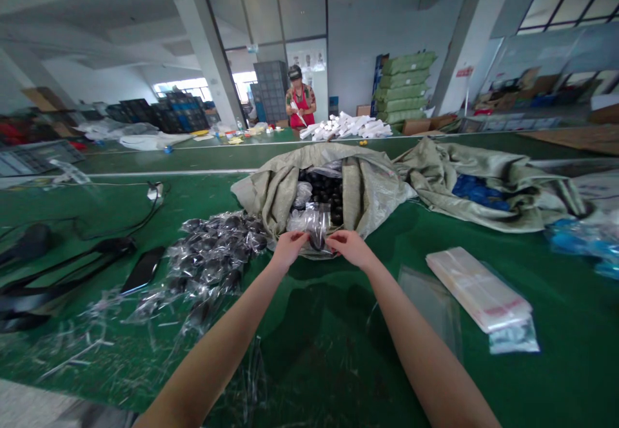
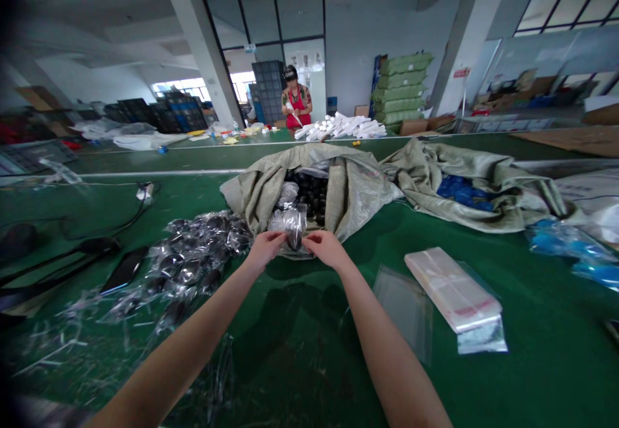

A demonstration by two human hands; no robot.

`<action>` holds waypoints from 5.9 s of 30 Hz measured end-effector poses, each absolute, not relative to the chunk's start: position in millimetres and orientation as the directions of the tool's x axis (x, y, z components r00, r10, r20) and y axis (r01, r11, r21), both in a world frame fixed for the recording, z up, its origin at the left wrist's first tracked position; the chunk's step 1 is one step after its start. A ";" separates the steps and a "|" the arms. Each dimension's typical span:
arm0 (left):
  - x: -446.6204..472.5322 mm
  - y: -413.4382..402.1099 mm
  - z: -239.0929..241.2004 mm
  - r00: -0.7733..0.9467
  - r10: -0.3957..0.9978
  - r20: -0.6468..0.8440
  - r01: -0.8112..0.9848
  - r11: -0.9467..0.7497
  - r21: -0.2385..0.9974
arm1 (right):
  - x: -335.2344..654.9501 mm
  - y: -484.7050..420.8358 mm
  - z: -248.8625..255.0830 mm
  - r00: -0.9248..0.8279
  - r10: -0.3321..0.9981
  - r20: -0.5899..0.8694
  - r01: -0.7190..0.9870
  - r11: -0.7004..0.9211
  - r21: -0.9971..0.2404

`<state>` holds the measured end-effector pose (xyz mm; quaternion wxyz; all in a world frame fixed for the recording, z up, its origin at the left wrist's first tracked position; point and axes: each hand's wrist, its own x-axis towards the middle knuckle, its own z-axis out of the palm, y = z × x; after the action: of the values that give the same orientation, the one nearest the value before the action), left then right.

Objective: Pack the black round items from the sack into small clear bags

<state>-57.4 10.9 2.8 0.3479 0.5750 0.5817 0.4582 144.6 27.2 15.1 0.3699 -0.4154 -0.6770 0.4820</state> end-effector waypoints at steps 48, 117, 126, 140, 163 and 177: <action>-78.3 -3.0 -24.9 -0.114 0.970 0.213 0.518 -0.125 0.846 | 131.2 38.1 -42.1 -0.224 0.971 -0.079 -0.088 -0.101 -0.991; -63.3 -15.4 -15.7 0.145 0.887 -0.439 -0.136 0.457 0.879 | 158.1 8.6 -21.6 -0.267 0.920 -0.289 -0.178 -0.341 -0.923; -60.1 -19.5 -18.8 0.190 0.901 -0.389 -0.318 0.431 0.844 | 159.6 14.8 -24.8 -0.243 0.914 -0.326 -0.204 -0.376 -0.904; -59.7 -30.7 -20.7 0.133 0.944 -0.301 -0.175 0.321 0.931 | 160.0 2.3 -22.8 -0.175 0.961 -0.215 -0.203 -0.249 -0.947; -57.9 -34.4 -33.4 0.087 0.966 -0.243 -0.019 0.245 0.969 | 165.2 -6.4 -46.2 -0.163 0.986 -0.032 -0.008 -0.034 -0.999; -54.9 -34.2 -40.9 0.044 0.999 -0.007 0.207 -0.003 0.978 | 166.0 -6.8 -49.7 -0.170 0.985 -0.016 -0.004 -0.017 -1.000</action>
<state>-54.9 -34.2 -40.9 0.4566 0.5598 0.5387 0.4335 166.0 -6.8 -49.7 0.4527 -0.4581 -0.5354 0.5464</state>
